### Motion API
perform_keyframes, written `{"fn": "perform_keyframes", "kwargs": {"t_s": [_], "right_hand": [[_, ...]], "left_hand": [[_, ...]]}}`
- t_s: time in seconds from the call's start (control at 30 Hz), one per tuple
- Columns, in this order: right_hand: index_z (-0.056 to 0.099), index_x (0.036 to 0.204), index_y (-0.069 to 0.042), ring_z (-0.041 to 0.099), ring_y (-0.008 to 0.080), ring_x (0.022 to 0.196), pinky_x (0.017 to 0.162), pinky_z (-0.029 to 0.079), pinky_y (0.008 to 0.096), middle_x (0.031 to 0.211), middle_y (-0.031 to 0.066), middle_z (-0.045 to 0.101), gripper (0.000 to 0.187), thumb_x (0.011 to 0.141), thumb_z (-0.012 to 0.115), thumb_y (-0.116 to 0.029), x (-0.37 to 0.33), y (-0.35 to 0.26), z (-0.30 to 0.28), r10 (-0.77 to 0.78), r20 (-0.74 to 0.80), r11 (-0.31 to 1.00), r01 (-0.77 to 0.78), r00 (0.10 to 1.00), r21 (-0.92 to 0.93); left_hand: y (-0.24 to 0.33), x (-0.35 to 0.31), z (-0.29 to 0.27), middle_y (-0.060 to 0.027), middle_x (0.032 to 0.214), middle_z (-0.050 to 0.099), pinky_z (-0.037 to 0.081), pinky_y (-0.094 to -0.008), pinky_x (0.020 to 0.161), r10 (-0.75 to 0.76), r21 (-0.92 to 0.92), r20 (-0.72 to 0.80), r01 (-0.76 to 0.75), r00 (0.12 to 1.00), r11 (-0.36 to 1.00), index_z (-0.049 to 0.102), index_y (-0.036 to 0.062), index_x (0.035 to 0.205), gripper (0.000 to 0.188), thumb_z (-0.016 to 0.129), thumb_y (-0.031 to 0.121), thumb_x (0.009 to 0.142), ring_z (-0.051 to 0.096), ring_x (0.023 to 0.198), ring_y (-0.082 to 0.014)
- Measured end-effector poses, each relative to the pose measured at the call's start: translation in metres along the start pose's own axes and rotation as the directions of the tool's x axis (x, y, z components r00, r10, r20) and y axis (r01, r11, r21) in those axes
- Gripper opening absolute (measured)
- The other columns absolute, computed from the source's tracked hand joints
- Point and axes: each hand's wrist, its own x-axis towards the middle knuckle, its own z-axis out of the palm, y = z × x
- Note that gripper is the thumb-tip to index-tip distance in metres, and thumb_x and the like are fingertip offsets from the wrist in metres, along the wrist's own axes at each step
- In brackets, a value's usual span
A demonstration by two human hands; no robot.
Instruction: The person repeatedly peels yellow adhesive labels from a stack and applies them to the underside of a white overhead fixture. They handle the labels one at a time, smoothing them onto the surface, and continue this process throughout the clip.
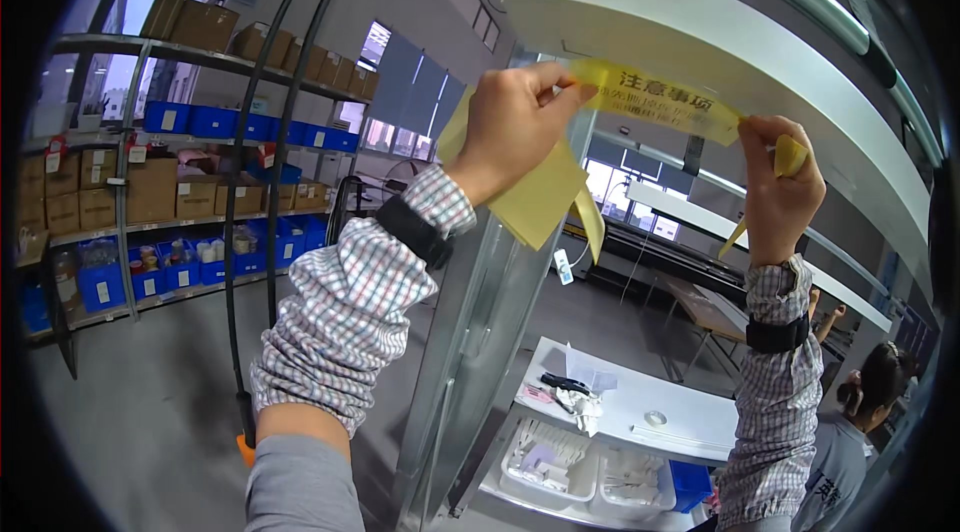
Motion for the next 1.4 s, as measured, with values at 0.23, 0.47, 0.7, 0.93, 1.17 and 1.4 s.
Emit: {"fn": "perform_keyframes", "kwargs": {"t_s": [0.23,0.47,0.7,0.93,1.17,1.4], "right_hand": [[0.064,0.087,-0.004,0.053,0.0049,0.069,0.063,0.044,0.0199,0.076,-0.0012,0.061,0.008,0.079,0.068,-0.006,-0.003,0.021,0.004,0.052,-0.155,0.994,-0.066,0.987,-0.088],[0.063,0.084,-0.004,0.053,0.0049,0.069,0.063,0.044,0.0199,0.075,-0.001,0.061,0.008,0.079,0.068,-0.006,-0.014,0.045,0.004,0.023,-0.133,0.992,-0.039,0.991,-0.117],[0.064,0.085,-0.004,0.056,0.0055,0.071,0.065,0.046,0.0207,0.075,0.0,0.063,0.009,0.078,0.069,-0.006,-0.018,0.056,0.0,-0.017,-0.132,0.974,-0.013,0.991,-0.226],[0.064,0.086,-0.004,0.058,0.0073,0.072,0.067,0.048,0.0223,0.078,0.0012,0.064,0.008,0.079,0.068,-0.007,-0.017,0.063,-0.002,-0.11,-0.155,0.972,0.074,0.982,-0.222],[0.062,0.085,-0.004,0.057,0.0064,0.072,0.067,0.048,0.0219,0.078,0.0013,0.064,0.008,0.081,0.066,-0.008,-0.015,0.063,0.0,-0.11,-0.189,0.982,0.077,0.976,-0.173],[0.061,0.085,-0.004,0.058,0.0065,0.07,0.064,0.048,0.0218,0.074,0.0007,0.063,0.009,0.082,0.066,-0.011,-0.006,0.054,-0.006,-0.139,-0.208,0.966,0.087,0.968,-0.243]], "left_hand": [[-0.011,0.015,0.023,-0.0001,0.052,0.055,0.034,-0.0219,0.041,0.134,-0.011,0.001,-0.134,0.991,0.991,0.068,0.0018,0.085,0.017,0.064,0.018,0.083,0.046,0.047,-0.0022],[-0.031,0.019,0.05,-0.0055,0.059,0.063,0.04,-0.0243,0.045,0.154,0.038,-0.055,-0.152,0.987,0.988,0.07,0.0057,0.088,0.017,0.066,0.021,0.08,0.054,0.048,-0.0092],[-0.041,0.015,0.066,-0.0046,0.062,0.064,0.042,-0.0236,0.047,0.127,-0.014,-0.082,-0.129,0.988,0.992,0.07,0.0082,0.093,0.018,0.067,0.02,0.08,0.054,0.05,-0.0064],[-0.042,0.017,0.079,-0.0056,0.07,0.066,0.045,-0.0235,0.054,0.091,-0.054,-0.076,-0.095,0.993,0.994,0.069,0.0072,0.096,0.018,0.065,0.018,0.082,0.057,0.059,-0.0077],[-0.04,0.021,0.077,-0.0058,0.073,0.066,0.047,-0.0239,0.057,0.103,-0.132,-0.082,-0.113,0.991,0.985,0.067,0.0018,0.095,0.02,0.064,0.018,0.084,0.057,0.063,-0.0073],[-0.026,0.027,0.077,-0.0075,0.063,0.064,0.047,-0.0301,0.051,0.161,-0.08,-0.154,-0.175,0.975,0.981,0.069,0.009,0.087,0.019,0.062,0.026,0.083,0.061,0.052,-0.018]]}}
